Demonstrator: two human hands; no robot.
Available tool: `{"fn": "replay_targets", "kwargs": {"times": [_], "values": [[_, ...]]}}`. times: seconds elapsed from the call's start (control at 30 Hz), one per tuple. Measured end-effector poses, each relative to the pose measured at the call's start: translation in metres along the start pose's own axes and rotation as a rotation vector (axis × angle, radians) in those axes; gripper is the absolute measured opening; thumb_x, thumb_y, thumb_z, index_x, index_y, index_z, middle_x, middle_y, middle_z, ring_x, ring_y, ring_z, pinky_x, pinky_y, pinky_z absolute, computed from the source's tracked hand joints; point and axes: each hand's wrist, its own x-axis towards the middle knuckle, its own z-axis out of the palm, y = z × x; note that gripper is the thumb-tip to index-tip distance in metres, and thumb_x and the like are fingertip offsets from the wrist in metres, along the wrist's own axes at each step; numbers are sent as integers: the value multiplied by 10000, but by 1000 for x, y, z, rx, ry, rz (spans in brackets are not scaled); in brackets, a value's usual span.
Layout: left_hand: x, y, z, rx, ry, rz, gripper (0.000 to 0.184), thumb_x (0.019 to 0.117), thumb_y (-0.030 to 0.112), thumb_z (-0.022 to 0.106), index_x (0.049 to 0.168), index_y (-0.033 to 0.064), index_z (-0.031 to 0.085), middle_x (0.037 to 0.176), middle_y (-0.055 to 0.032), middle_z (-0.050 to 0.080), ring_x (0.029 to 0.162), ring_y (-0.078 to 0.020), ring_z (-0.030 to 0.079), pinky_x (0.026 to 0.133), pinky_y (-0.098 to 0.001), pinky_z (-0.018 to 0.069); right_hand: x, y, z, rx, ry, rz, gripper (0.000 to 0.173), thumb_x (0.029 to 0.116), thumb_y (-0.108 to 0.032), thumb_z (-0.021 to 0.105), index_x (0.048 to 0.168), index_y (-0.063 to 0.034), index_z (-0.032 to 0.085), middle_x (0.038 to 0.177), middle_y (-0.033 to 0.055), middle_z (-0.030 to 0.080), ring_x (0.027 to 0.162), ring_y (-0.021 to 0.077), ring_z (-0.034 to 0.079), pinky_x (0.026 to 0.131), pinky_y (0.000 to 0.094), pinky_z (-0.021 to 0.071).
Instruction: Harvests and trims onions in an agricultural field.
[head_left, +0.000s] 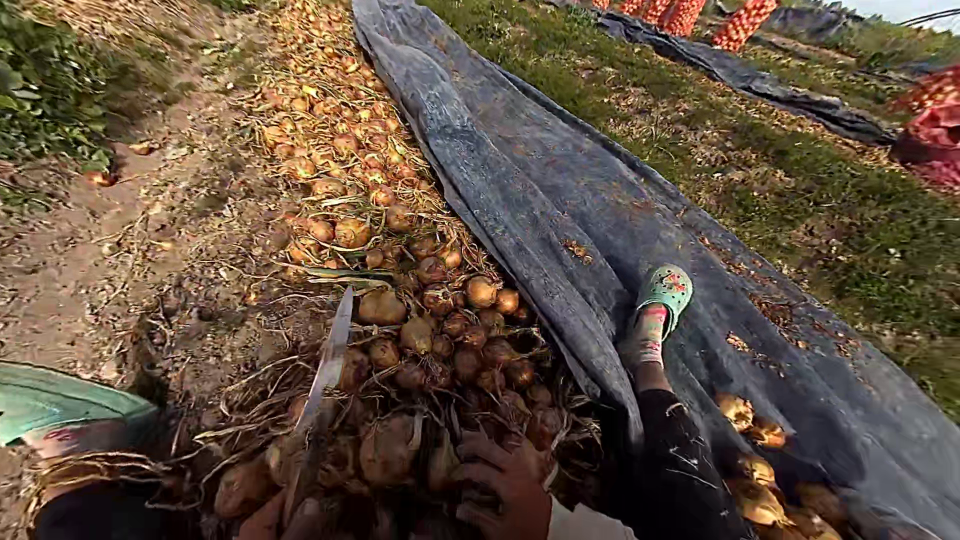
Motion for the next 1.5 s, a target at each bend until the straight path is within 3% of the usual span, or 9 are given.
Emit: {"fn": "replay_targets", "kwargs": {"times": [0.2, 0.33, 0.47, 0.7, 0.83, 1.07, 1.23, 1.37, 1.5], "values": [[-27, -5, 76, 55, -387, 191, 614, 1035, 534, 468, 966, -41, 674, 689, -7, 641, 593, -46, 605, 583, -284, 547, -16, -70, 47, 763, 200, 448, 823, 904, -474, 686, 1386, 153, 460, 1353, 180, 593, 1220, 140, 601, 1045, 300, 502], [-33, -4, 135, 139, -463, 432, 759, 1062, 573, 316, 943, -68, 706, 762, -161, 707, 736, -185, 712, 718, -392, 589, -36, -71, 34, 952, 455, 537, 318, 963, -129, 615, 1208, 58, 537, 1023, -11, 729, 981, 34, 685, 945, 261, 553], [-9, 22, 184, 279, -720, 440, 623, 1098, 414, 339, 990, -74, 711, 920, -238, 728, 909, -353, 734, 859, -531, 572, -60, -35, -24, 876, 608, 637, 303, 959, -63, 548, 1236, 54, 507, 843, 29, 721, 778, 139, 724, 793, 330, 618], [60, 85, 383, 810, -1130, 192, 430, 1021, 39, 519, 1439, -59, 495, 1488, -274, 482, 1388, -441, 481, 1108, -571, 445, -108, 65, -122, 460, 1100, 592, 211, 902, -66, 559, 1098, -46, 634, 705, -24, 687, 567, 70, 635, 566, 240, 565], [70, 69, 469, 859, -1019, 84, 495, 1062, 182, 499, 1505, -33, 449, 1611, -282, 329, 1484, -474, 329, 1157, -625, 340, -120, 74, -148, 567, 1379, 596, 149, 998, -42, 444, 1049, -68, 582, 696, -19, 661, 538, 72, 622, 520, 221, 557], [84, 33, 453, 571, -902, -49, 794, 867, 164, 775, 1534, -7, 380, 1501, -259, 486, 1369, -389, 513, 1134, -544, 430, -130, 74, -154, 702, 1422, 656, 162, 1048, -69, 430, 1033, -85, 591, 731, -4, 654, 547, 79, 618, 522, 221, 559], [77, 39, 453, 821, -977, 42, 971, 824, 226, 851, 1608, 75, 299, 1561, -310, 382, 1329, -496, 513, 1062, -643, 450, -130, 72, -156, 711, 1405, 612, 158, 1062, -82, 449, 1027, -103, 601, 764, -11, 679, 571, 69, 629, 540, 210, 562], [76, 36, 448, 758, -887, 70, 825, 865, 186, 807, 1580, 159, 396, 1498, -279, 489, 1256, -483, 585, 1010, -657, 491, -137, 83, -154, 745, 1414, 528, 297, 1105, -198, 352, 983, -100, 605, 716, 0, 655, 565, 93, 623, 536, 231, 557], [61, 39, 405, 547, -706, 50, 1062, 715, 298, 938, 1589, 169, 349, 1517, -250, 459, 1299, -426, 561, 1040, -602, 493, -146, 64, -160, 788, 1360, 613, 418, 1128, -331, 228, 966, -140, 562, 657, -26, 624, 523, 84, 594, 507, 225, 525]]}}
